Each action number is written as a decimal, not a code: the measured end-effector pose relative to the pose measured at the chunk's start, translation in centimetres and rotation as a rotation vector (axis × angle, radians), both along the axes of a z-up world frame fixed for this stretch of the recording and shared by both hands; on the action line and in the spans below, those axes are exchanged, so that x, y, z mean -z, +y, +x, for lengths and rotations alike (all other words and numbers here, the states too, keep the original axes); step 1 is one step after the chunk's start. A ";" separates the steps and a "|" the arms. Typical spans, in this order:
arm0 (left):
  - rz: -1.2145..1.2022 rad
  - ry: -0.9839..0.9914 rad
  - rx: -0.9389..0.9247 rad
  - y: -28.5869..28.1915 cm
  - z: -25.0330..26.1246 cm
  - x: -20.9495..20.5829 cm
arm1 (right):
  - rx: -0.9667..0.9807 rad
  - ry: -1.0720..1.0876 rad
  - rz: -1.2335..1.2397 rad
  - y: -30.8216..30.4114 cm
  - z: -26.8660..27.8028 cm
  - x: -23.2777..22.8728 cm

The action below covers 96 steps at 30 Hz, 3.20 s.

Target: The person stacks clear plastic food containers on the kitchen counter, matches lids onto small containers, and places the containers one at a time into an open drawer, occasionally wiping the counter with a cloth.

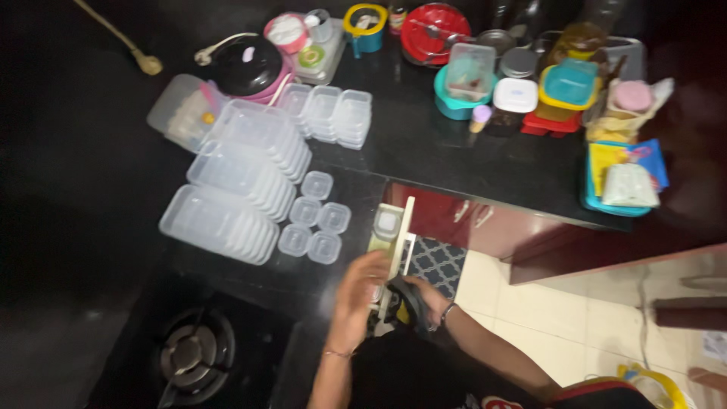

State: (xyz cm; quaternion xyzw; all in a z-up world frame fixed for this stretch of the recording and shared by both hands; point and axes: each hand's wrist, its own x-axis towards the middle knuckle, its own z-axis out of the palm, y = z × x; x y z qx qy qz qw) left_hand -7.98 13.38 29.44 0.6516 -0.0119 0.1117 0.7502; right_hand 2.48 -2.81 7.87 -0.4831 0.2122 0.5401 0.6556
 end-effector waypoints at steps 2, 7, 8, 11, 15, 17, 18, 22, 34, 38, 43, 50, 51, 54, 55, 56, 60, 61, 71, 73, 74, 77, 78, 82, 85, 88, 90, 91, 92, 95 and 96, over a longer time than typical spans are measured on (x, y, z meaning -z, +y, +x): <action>0.025 -0.160 0.224 -1.0 -0.9 -6.3 | -0.022 0.006 -0.003 1.4 -0.1 -0.1; -0.002 -0.426 0.470 -0.2 -2.0 -17.5 | -0.083 0.023 -0.006 4.6 0.5 0.7; -0.012 -0.437 0.478 0.0 -2.2 -18.4 | -0.115 0.032 -0.007 5.2 0.6 1.0; -0.034 -0.469 0.496 0.8 -2.2 -19.4 | -0.161 0.007 -0.014 6.2 0.6 2.4; -0.052 -0.508 0.520 0.8 -1.8 -19.6 | -0.280 -0.174 0.008 7.1 0.9 4.2; -0.050 -0.520 0.529 0.4 -1.6 -19.9 | -0.381 -0.350 -0.140 8.5 1.1 5.2; -0.043 -0.525 0.534 0.1 -1.4 -20.2 | -0.430 -0.440 -0.214 8.9 1.3 5.6; -0.034 -0.529 0.531 -1.1 -0.9 -21.0 | -0.549 -0.612 -0.185 9.2 1.5 6.1; -0.049 -0.491 0.510 -8.4 -0.6 -19.6 | -0.189 -0.383 -0.151 -3.6 2.8 1.7; 0.062 -0.398 0.436 -13.5 2.1 -12.6 | 0.078 -0.293 -0.015 -10.8 2.9 0.2; 0.705 -0.045 -0.129 -17.5 6.7 1.4 | 0.299 -0.261 0.249 -18.3 1.9 -3.9; 0.528 0.312 0.000 -21.7 5.1 12.8 | 0.231 -0.325 0.304 -25.6 -1.2 -10.9; 0.511 0.280 -0.008 -22.6 4.9 13.2 | 0.219 -0.316 0.276 -26.3 -1.4 -11.4; 0.481 0.168 -0.042 -24.8 4.6 13.0 | 0.229 -0.359 0.239 -28.0 -2.0 -12.2; 0.484 0.121 -0.059 -25.5 4.4 12.8 | 0.197 -0.399 0.231 -28.6 -2.1 -12.4; 0.486 0.073 -0.075 -26.1 4.4 12.6 | 0.165 -0.439 0.224 -29.2 -2.2 -12.5; 0.452 0.108 -0.102 -27.5 3.2 11.4 | 0.089 -0.463 0.141 -30.8 -2.9 -12.9; 0.436 0.118 -0.099 -27.6 3.0 11.1 | 0.082 -0.467 0.164 -30.9 -2.6 -13.0; 0.386 0.028 -0.166 -26.4 2.5 9.5 | 0.385 -0.340 0.255 -32.2 -3.0 -7.2; 0.438 -0.002 -0.217 -25.9 2.8 9.2 | 0.470 -0.391 0.181 -32.4 -3.2 -5.7; 0.465 -0.017 -0.242 -25.7 2.8 9.1 | 0.483 -0.463 0.133 -32.5 -3.2 -5.1; 0.362 0.213 -0.230 -24.6 2.6 8.6 | 0.424 -0.528 -0.074 -33.4 -3.8 -3.8; 0.393 0.203 -0.246 -24.0 2.7 8.3 | 0.388 -0.532 -0.146 -33.4 -3.6 -3.4; 0.467 0.192 -0.318 -22.0 2.9 7.3 | 0.132 -0.717 -0.206 -34.1 -3.5 -1.5; 0.491 0.108 -0.372 -20.1 3.7 6.5 | -0.097 -0.884 -0.365 -33.0 -3.4 0.2; 0.509 0.099 -0.421 -17.8 4.8 5.7 | -0.169 -1.066 -0.413 -30.7 -3.4 1.2; 0.498 0.138 -0.441 -16.6 5.5 5.4 | -0.006 -1.087 -0.310 -29.0 -3.5 1.6; 0.483 0.156 -0.445 -16.0 6.0 5.3 | 0.016 -1.054 -0.303 -28.2 -3.1 1.7; 0.468 0.174 -0.450 -15.2 6.6 5.2 | 0.039 -1.020 -0.296 -27.4 -2.5 1.7; 0.448 0.121 -0.527 -12.8 7.9 5.5 | 0.072 -0.945 -0.288 -25.3 -1.5 1.3; 0.446 0.104 -0.545 -11.9 8.4 5.6 | 0.078 -0.927 -0.286 -24.5 -1.0 0.9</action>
